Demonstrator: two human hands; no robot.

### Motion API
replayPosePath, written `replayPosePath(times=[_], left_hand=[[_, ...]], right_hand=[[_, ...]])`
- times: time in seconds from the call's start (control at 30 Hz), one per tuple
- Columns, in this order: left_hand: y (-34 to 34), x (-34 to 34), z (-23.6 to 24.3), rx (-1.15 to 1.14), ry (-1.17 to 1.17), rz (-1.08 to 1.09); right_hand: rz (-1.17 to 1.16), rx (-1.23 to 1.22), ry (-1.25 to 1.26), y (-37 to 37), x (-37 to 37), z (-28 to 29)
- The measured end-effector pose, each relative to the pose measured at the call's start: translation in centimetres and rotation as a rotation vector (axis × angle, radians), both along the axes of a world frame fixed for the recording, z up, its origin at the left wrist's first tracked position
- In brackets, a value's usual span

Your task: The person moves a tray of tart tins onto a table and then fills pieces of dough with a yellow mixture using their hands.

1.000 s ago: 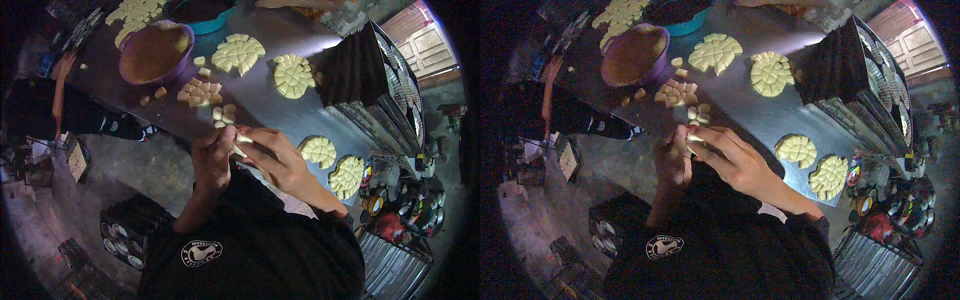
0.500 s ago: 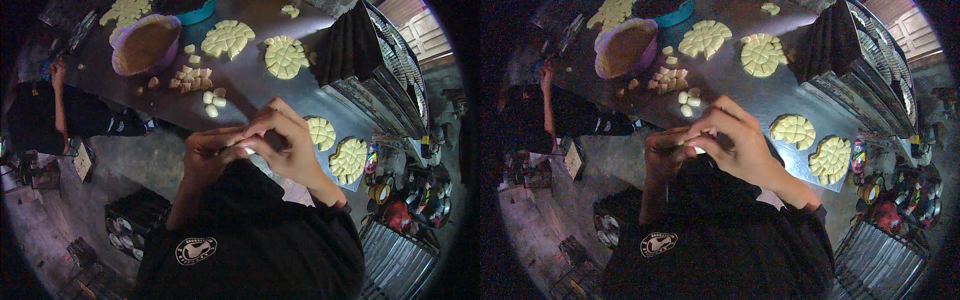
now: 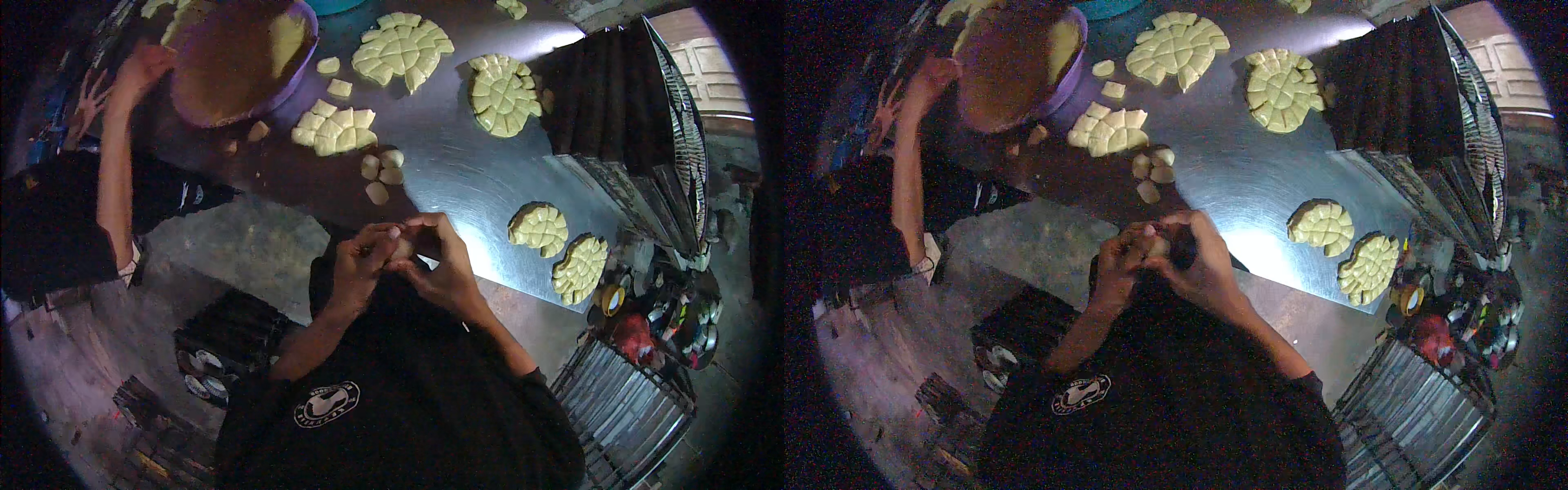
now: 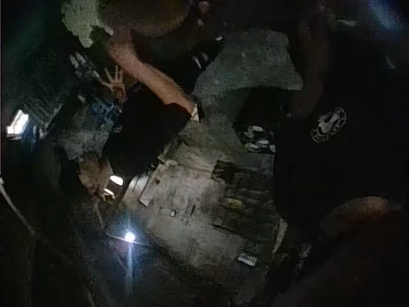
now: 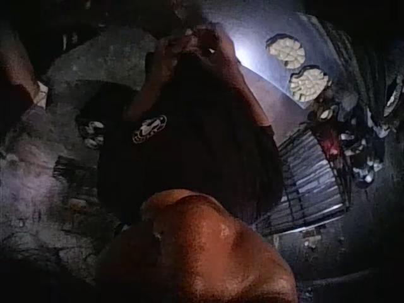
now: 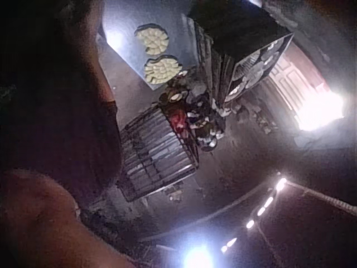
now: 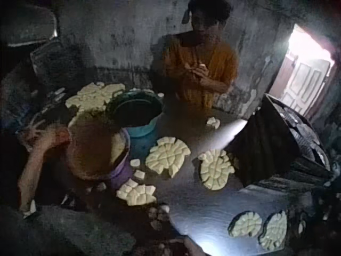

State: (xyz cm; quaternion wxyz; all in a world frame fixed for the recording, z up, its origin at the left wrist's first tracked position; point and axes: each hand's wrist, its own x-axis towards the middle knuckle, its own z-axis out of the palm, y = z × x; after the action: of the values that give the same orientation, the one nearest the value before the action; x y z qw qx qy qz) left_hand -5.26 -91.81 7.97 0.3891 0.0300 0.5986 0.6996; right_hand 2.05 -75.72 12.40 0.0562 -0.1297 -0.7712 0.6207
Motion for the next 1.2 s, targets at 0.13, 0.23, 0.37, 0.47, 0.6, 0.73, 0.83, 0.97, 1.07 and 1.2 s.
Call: replayPosePath(times=[0.13,0.23,0.37,0.47,0.6,0.73,0.83,0.97,1.07,1.2], left_hand=[[0.0,-3.0,-0.5,-0.082,0.367,-0.025],[0.1,-7.8,-1.6,-0.179,0.625,-0.17],[0.4,-12.7,-3.3,-0.274,0.885,-0.356],[0.8,-12.9,-5.5,-0.257,0.886,-0.409],[1.7,-12.5,-6.9,-0.17,0.891,-0.342],[1.3,-12.5,-5.2,-0.158,0.852,-0.287],[-0.7,-12.7,-2.6,-0.173,0.8,-0.203],[-3.3,-10.9,-1.1,-0.367,0.665,-0.234],[-4.6,-9.9,-1.1,-0.492,0.781,-0.218],[-5.3,-7.7,-0.6,-0.446,0.793,0.04]], right_hand=[[-0.142,-0.403,-0.277,-0.3,-1.9,-2.4],[-0.278,-0.002,-0.27,0.9,-3.6,-3.9],[-0.281,0.342,-0.251,2.3,-4.9,-7.5],[-0.291,0.362,-0.288,1.8,-6.2,-7.8],[-0.405,0.359,-0.354,0.7,-6.7,-7.4],[-0.375,0.645,-0.178,1.3,-9.6,-5.4],[-0.17,0.481,-0.103,3.3,-15.4,-4.2],[0.056,0.761,0.161,5.1,-26.2,-5.6],[0.126,0.735,-0.079,7.3,-32.3,-15.1],[0.265,0.825,0.024,4.7,-30.4,-10.4]])
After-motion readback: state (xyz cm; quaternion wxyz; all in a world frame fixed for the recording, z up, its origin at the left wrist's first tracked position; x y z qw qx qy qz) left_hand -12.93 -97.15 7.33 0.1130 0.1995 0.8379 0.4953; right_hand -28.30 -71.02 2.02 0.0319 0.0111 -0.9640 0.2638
